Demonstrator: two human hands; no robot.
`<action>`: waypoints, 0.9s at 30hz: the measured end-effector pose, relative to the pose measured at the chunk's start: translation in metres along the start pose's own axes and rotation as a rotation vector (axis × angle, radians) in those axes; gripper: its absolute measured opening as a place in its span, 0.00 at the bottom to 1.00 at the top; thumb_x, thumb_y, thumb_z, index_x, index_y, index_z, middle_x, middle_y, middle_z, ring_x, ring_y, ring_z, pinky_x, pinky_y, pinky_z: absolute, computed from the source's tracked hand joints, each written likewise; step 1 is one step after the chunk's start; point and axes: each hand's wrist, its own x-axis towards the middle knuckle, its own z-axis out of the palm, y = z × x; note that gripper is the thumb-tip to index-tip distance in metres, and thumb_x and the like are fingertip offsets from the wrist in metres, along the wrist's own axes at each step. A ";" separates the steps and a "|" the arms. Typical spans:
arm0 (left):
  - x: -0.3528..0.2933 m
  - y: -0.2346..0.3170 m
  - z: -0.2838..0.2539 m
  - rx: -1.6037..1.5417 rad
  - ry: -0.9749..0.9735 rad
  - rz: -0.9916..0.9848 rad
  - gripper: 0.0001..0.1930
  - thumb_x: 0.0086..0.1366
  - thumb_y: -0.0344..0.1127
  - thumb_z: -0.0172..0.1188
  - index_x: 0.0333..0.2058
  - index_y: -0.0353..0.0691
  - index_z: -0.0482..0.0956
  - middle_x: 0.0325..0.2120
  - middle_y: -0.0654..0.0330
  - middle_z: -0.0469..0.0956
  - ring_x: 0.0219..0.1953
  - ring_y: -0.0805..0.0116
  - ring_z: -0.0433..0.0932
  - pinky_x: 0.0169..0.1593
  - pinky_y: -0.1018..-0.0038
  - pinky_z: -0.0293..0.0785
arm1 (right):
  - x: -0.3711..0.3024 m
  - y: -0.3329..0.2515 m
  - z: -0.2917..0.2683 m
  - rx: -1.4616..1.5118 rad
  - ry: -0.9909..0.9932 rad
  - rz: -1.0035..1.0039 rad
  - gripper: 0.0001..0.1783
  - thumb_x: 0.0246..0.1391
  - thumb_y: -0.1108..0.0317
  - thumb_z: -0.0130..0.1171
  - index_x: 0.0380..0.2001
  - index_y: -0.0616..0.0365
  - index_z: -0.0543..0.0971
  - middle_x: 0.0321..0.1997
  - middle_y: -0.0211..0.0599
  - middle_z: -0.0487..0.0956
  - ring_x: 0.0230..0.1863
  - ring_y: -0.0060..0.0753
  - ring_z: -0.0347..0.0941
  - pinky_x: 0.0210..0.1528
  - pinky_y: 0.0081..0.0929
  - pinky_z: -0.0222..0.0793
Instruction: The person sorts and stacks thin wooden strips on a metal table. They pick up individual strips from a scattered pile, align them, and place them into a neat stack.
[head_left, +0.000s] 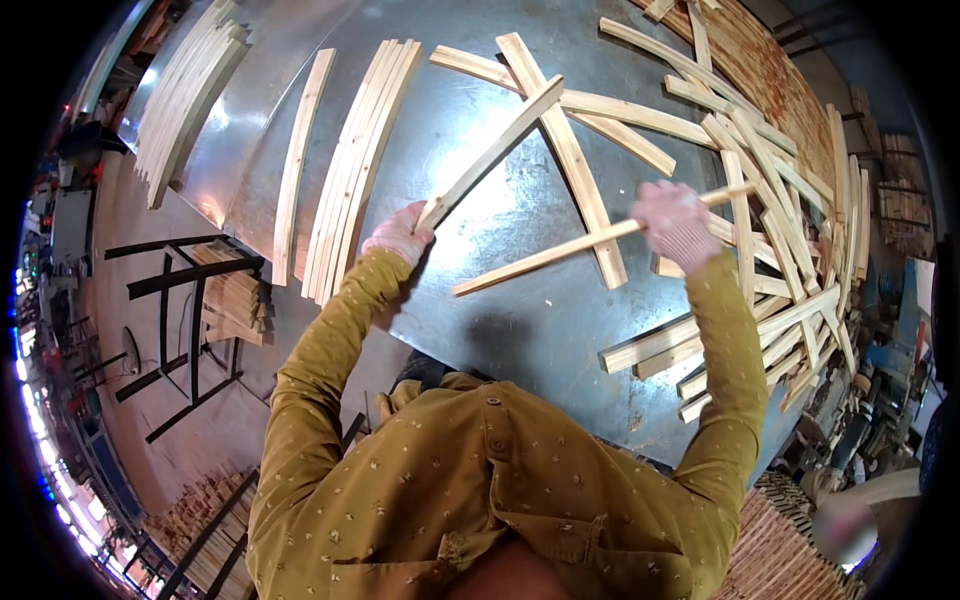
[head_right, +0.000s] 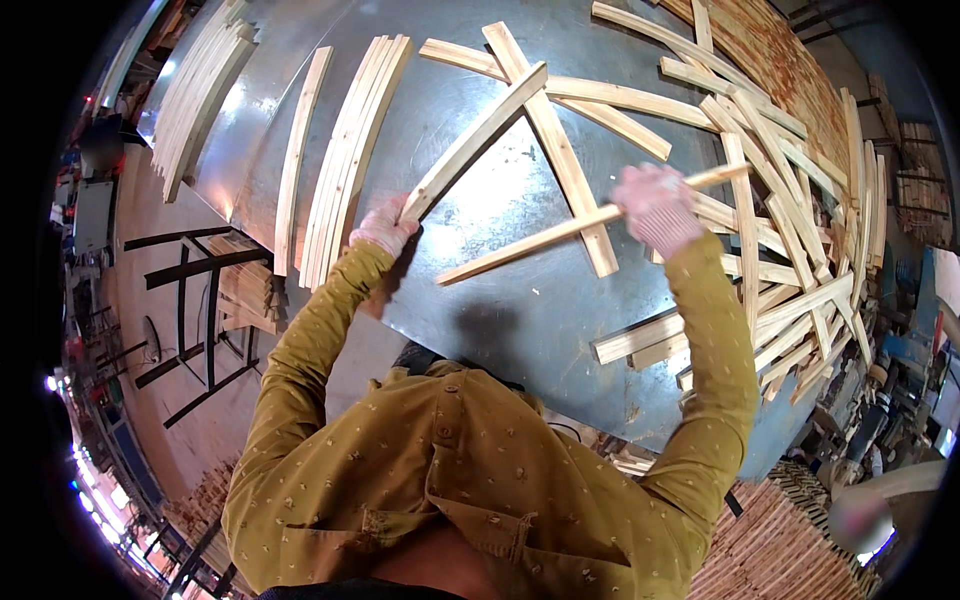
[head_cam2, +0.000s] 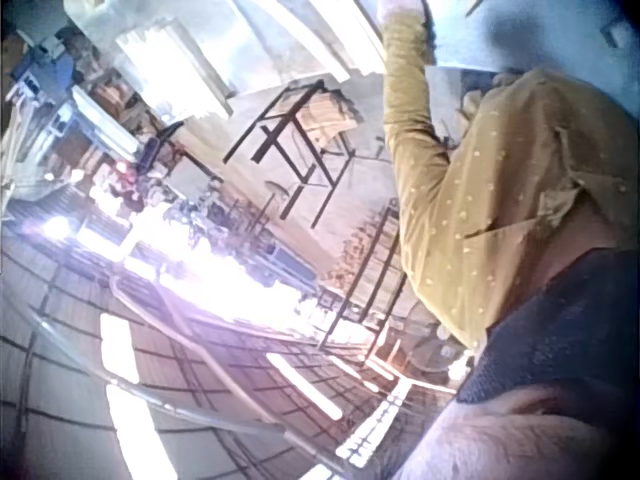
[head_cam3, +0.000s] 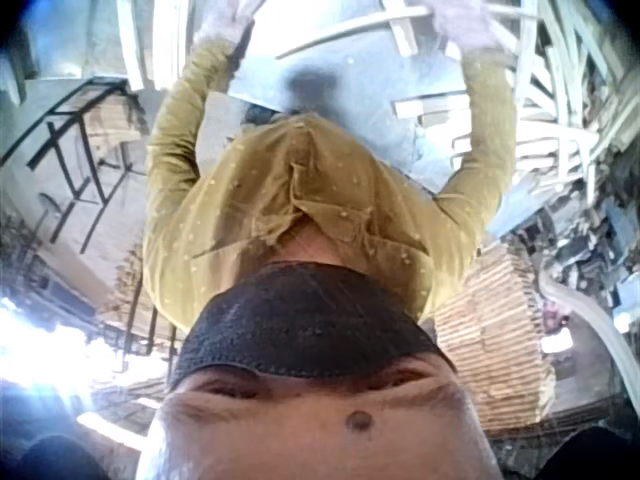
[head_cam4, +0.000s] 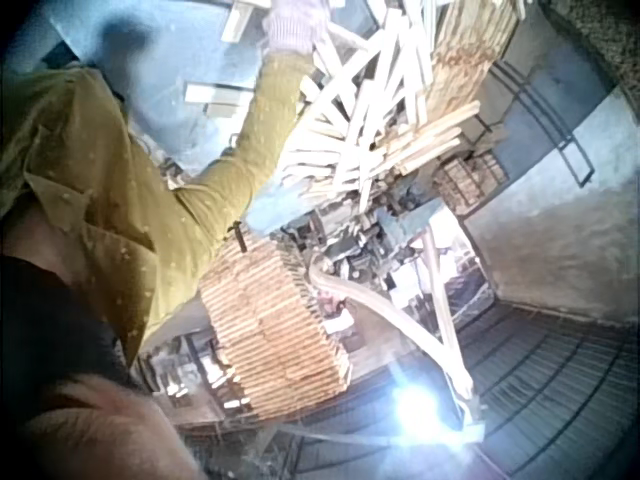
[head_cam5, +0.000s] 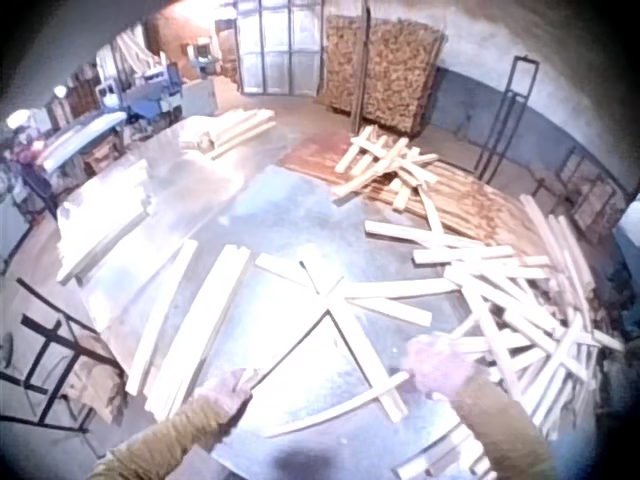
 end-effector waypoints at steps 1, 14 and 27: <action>-0.014 0.020 -0.003 0.049 0.009 -0.029 0.23 0.68 0.41 0.57 0.61 0.51 0.71 0.51 0.51 0.78 0.55 0.51 0.76 0.60 0.63 0.71 | 0.020 -0.004 0.008 0.063 0.192 -0.057 0.11 0.54 0.66 0.59 0.40 0.49 0.83 0.43 0.37 0.77 0.47 0.41 0.77 0.49 0.38 0.76; -0.055 0.010 0.018 -0.282 0.056 -0.032 0.32 0.62 0.46 0.63 0.62 0.38 0.68 0.48 0.49 0.78 0.49 0.55 0.79 0.52 0.63 0.76 | 0.181 -0.018 -0.019 0.444 0.648 0.399 0.61 0.42 0.40 0.69 0.71 0.59 0.52 0.70 0.57 0.60 0.72 0.54 0.53 0.74 0.54 0.42; 0.038 -0.211 -0.165 0.488 0.639 -0.253 0.35 0.58 0.50 0.63 0.62 0.42 0.68 0.64 0.49 0.64 0.66 0.47 0.62 0.67 0.57 0.62 | 0.168 0.004 -0.009 0.608 0.273 0.439 0.55 0.45 0.52 0.70 0.70 0.60 0.52 0.54 0.57 0.78 0.54 0.57 0.76 0.57 0.45 0.71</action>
